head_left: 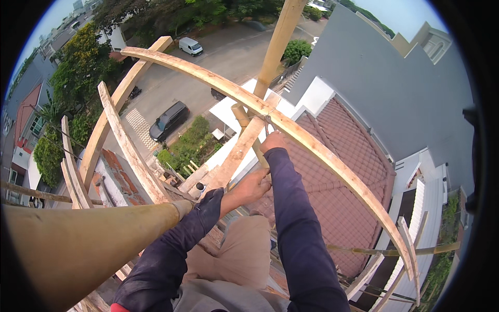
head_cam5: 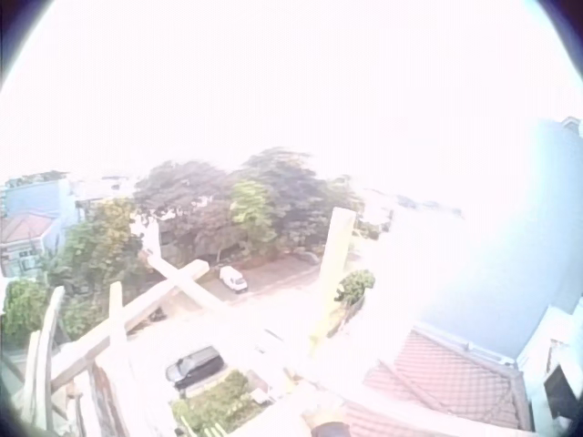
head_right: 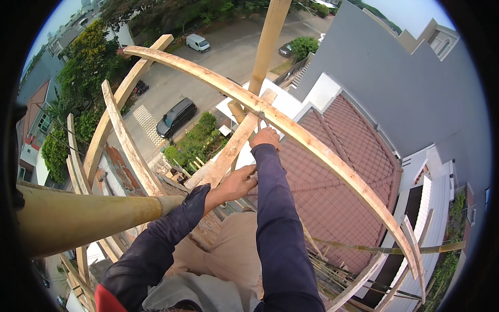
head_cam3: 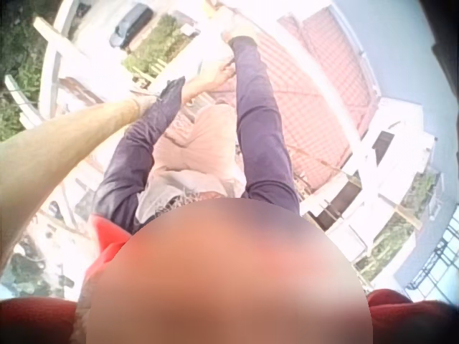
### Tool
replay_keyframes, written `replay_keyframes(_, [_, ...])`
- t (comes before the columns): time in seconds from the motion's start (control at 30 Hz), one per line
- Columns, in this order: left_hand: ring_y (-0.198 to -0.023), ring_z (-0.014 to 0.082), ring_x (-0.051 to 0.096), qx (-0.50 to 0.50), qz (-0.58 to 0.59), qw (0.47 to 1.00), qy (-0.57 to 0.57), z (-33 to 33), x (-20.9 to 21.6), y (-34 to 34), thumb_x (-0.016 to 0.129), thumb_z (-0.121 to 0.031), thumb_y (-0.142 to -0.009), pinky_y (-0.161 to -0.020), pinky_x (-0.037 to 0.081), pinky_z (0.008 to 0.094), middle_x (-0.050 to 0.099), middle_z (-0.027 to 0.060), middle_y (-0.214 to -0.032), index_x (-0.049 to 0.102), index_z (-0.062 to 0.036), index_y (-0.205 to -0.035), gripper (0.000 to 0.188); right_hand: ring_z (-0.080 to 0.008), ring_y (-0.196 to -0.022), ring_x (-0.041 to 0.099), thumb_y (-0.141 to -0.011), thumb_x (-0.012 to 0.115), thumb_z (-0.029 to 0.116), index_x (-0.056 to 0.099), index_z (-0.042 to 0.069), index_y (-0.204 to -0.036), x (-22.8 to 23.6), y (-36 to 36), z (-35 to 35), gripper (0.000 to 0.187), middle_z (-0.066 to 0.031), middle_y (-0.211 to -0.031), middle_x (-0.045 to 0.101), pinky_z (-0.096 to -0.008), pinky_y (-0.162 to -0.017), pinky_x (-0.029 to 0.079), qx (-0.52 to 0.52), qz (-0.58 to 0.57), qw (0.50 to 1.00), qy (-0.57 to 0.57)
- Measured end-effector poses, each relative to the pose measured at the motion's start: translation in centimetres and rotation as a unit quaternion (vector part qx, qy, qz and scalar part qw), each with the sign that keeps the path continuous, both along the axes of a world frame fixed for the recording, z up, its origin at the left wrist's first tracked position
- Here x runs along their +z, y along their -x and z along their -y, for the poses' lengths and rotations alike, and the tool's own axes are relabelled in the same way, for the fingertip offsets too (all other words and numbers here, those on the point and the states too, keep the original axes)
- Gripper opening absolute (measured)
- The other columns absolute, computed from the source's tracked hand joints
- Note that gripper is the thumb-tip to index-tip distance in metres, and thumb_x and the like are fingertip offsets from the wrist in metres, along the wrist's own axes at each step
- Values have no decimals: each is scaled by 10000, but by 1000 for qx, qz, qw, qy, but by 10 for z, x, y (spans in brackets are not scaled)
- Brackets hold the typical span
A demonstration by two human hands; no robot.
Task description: The person secures bamboo poles to a wooden frame using wire and pliers, then hammers nails into the frame. The person moves along the scaffolding and walks onto the roof, carrying tools.
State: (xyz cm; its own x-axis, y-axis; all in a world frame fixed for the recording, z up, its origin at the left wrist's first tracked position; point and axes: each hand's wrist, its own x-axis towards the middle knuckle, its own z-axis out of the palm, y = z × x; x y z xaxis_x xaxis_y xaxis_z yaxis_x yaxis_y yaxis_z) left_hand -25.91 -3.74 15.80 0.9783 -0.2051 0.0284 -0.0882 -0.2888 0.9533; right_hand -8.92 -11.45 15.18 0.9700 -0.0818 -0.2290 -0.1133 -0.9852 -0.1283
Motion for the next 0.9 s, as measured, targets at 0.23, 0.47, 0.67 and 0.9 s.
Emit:
replay_keyframes(0.23, [-1208,247,429,364,656,636,-181,-75,174,197,590,-365,-911,-1031,383,455,416,65,-1386,402,-115,-1412,591,-312,-823,660,-912,568,205,550,-81,-1116,-33,-12,14,353,-205,-965,637,-503,-689,546,53,137,989,31])
replay_keyframes(0.47, [-885,255,557,490,316,788,-196,-94,190,171,633,-485,-863,-810,480,429,470,167,-1159,365,-21,-1327,708,-231,-698,634,-950,576,196,512,-10,-1060,-57,7,-2,243,-120,-841,631,-409,-623,561,-190,-208,417,-864])
replay_keyframes(0.67, [-900,230,549,509,355,774,-125,-90,180,165,644,-392,-861,-827,461,365,440,162,-1133,366,38,-1229,630,-212,-782,691,-837,725,225,396,-30,-1252,-43,-1,38,588,-125,-854,636,-380,-664,612,-93,-182,769,-606])
replay_keyframes(0.9, [-893,223,555,504,325,787,-142,-91,185,167,649,-451,-865,-787,485,366,494,156,-1041,401,47,-1212,656,-385,-930,668,-739,738,138,196,23,-1486,-36,-3,6,930,-206,-1124,583,-444,-750,573,56,38,989,-134])
